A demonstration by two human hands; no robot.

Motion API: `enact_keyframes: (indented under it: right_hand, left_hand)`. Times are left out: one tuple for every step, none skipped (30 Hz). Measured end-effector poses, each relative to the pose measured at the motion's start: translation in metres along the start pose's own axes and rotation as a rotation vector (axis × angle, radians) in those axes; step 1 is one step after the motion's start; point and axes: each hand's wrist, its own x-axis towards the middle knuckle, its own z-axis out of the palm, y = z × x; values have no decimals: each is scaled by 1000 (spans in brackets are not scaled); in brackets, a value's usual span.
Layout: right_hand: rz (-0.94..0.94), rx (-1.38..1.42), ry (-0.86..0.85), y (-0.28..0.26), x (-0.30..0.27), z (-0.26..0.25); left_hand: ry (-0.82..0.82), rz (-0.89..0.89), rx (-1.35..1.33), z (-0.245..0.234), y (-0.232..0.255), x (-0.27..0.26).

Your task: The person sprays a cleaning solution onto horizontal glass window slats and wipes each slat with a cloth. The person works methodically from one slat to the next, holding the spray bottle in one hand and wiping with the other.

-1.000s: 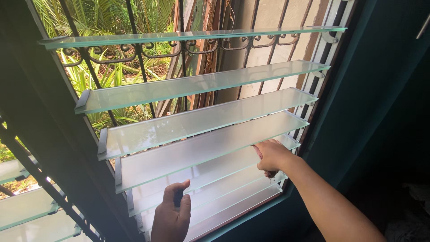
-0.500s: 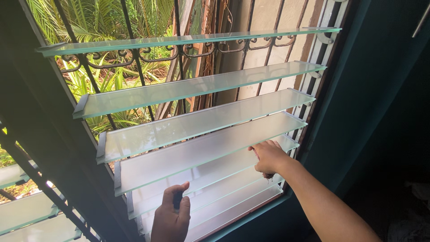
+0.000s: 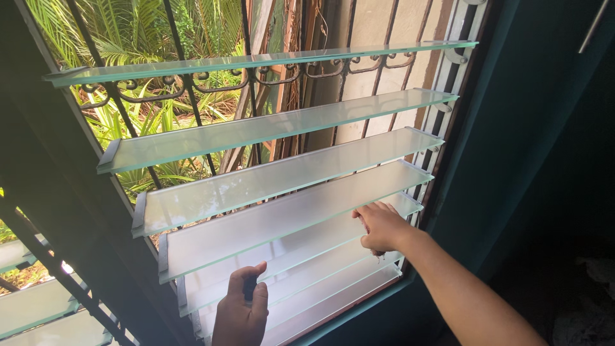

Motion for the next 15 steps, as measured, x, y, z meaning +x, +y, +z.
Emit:
enact_keyframes:
  right_hand:
    - [109,157,-64,-2,-5,-8]
    - [216,312,-125,-2,-12,-18]
    - [321,467,-188,-3,-16,-27]
    - [286,571,-168,-5,-19,-30]
    - [250,674,-149,-2,-21,-33]
    - [213,777,-129,3,-23,-33]
    - [240,754,-102,10,-24,-31]
    - [266,731,-73,20,-23,-28]
    - [293,707,-45,32,-22,-24]
    - [280,710,8,46,-20,-19]
    - [266,714,61,60,-16,-14]
    - [254,717,114,70,-12,-7]
    - [244,667,172,78,-7,0]
    - [234,616,229,83,-4,5]
    - [224,565,285,85,-3,8]
  left_hand:
    - [-4,14,-5,0,-3,0]
    - [-7,31,-12,0,-5,2]
    - [-10,47,-19,1,-7,4]
    - [-6,31,-17,2,-9,5]
    - [-2,14,-15,3,-11,5]
    - [3,-2,-12,3,-13,6]
    - [-2,2,-15,3,-15,7]
    - [-6,8,-19,3,-17,8]
    - [-11,14,-24,3,-19,10]
    - [-12,36,-40,4,-22,11]
    - [-13,57,-57,4,-25,12]
    - [-16,78,-73,4,-28,13]
    - [-13,71,-77,5,-29,14]
    - [-12,63,-81,6,-31,15]
    - [-11,54,-86,6,-31,16]
